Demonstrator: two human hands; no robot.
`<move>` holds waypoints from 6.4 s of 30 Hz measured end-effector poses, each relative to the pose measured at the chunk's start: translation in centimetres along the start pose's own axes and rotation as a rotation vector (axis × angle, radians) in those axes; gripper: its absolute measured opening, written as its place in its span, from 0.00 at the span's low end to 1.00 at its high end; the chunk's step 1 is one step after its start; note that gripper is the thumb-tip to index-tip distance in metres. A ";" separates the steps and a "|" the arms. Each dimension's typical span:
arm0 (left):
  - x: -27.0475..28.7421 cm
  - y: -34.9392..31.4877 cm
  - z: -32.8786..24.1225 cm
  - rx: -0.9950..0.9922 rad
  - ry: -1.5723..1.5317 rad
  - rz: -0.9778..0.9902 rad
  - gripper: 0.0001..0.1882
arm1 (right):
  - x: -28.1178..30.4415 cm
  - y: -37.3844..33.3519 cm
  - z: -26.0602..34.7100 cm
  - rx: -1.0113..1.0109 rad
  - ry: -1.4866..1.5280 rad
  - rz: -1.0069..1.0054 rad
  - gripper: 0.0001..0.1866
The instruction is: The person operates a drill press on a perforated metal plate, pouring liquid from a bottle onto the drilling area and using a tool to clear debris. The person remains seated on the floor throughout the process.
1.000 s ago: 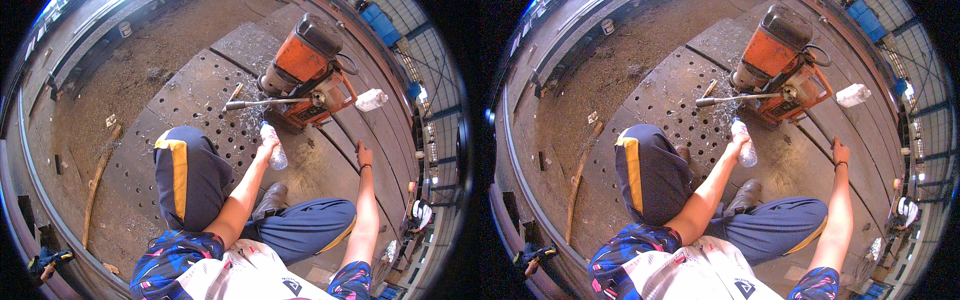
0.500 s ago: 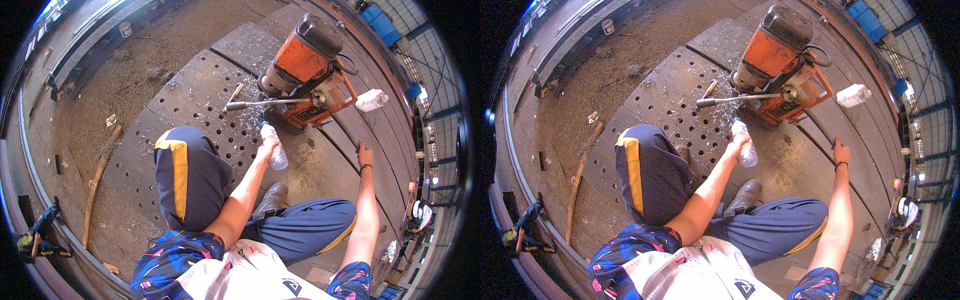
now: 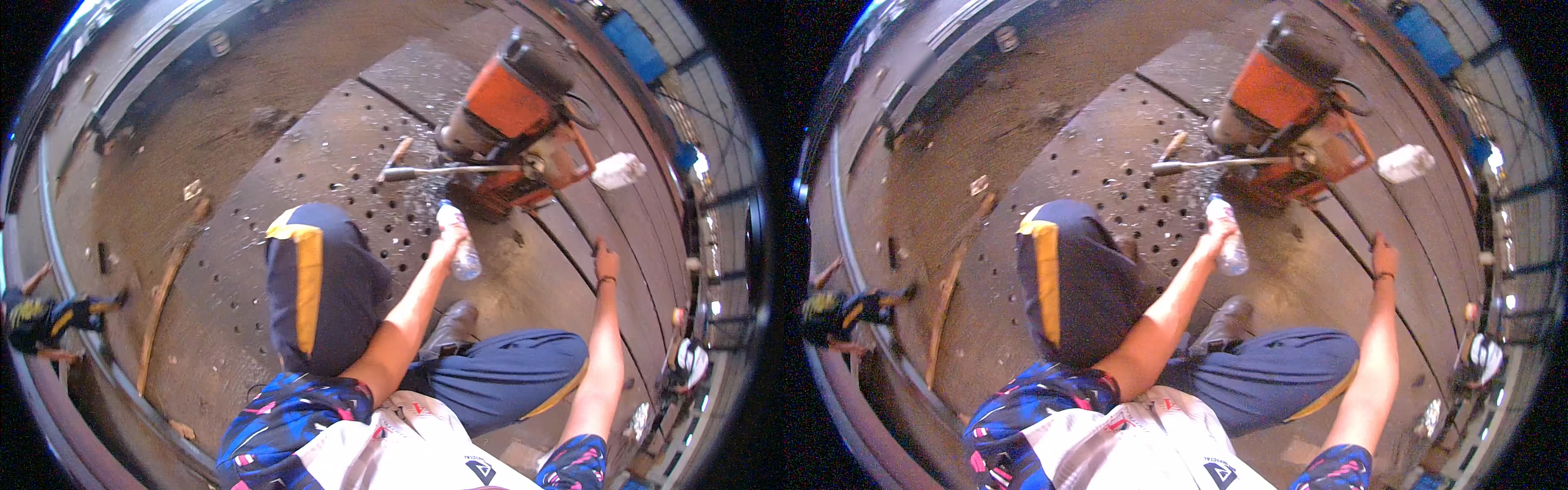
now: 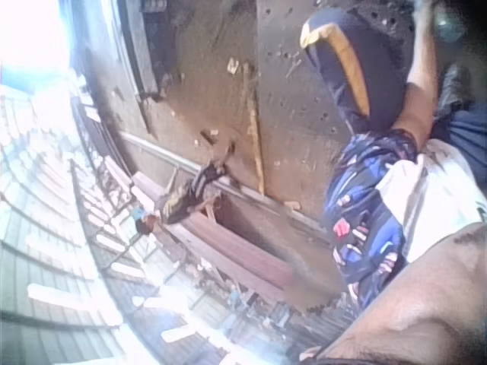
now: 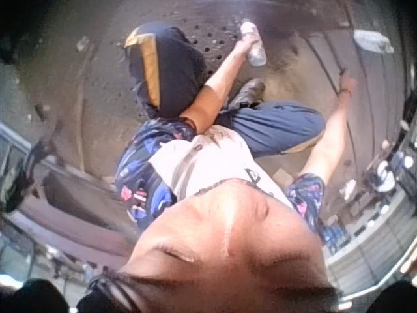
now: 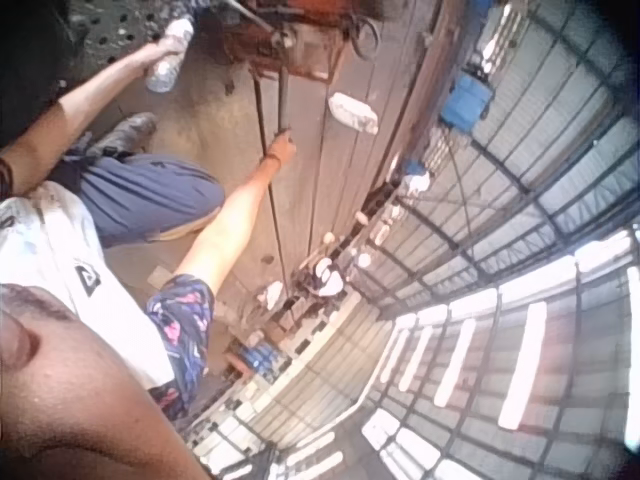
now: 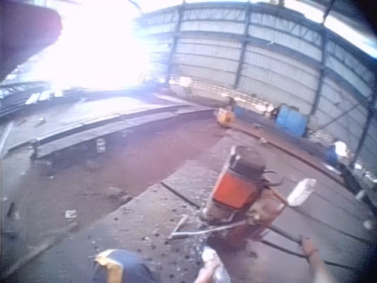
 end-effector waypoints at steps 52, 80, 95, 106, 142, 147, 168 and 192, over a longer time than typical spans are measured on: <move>-1.2 0.5 1.3 -0.035 -0.042 0.150 0.27 | 1.5 -1.1 -0.9 -0.092 0.037 -0.019 0.35; -0.6 1.4 2.6 0.044 -0.012 0.051 0.29 | 2.5 -1.8 -0.6 -0.081 -0.010 -0.074 0.34; -1.3 -1.0 1.5 0.025 -0.028 0.039 0.27 | 2.9 -1.7 -0.4 -0.069 -0.011 -0.107 0.34; -1.7 -1.3 1.6 0.025 -0.020 0.068 0.28 | 3.0 -1.8 -1.1 -0.081 -0.022 -0.100 0.33; -1.2 -0.4 1.5 0.039 -0.024 0.091 0.30 | 3.6 -2.1 0.8 -0.066 -0.031 -0.127 0.33; -1.5 -0.9 1.5 0.033 -0.059 0.098 0.29 | 3.6 -2.1 0.6 -0.069 -0.025 -0.115 0.33; -1.3 0.2 1.8 -0.002 -0.036 0.106 0.30 | 3.8 -1.9 0.2 -0.058 -0.034 -0.152 0.33; -1.5 -0.6 1.3 0.005 -0.070 0.114 0.31 | 4.1 -2.3 1.0 -0.088 -0.016 -0.138 0.34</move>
Point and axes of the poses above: each hand's wrist, its own y-axis towards the middle knuckle, its own x-axis out of the back of the hand, z = x × y, the point moved 8 cm from there along y, towards the middle knuckle, and after that the axes turned 11 degrees about x, right-handed, at the moved point
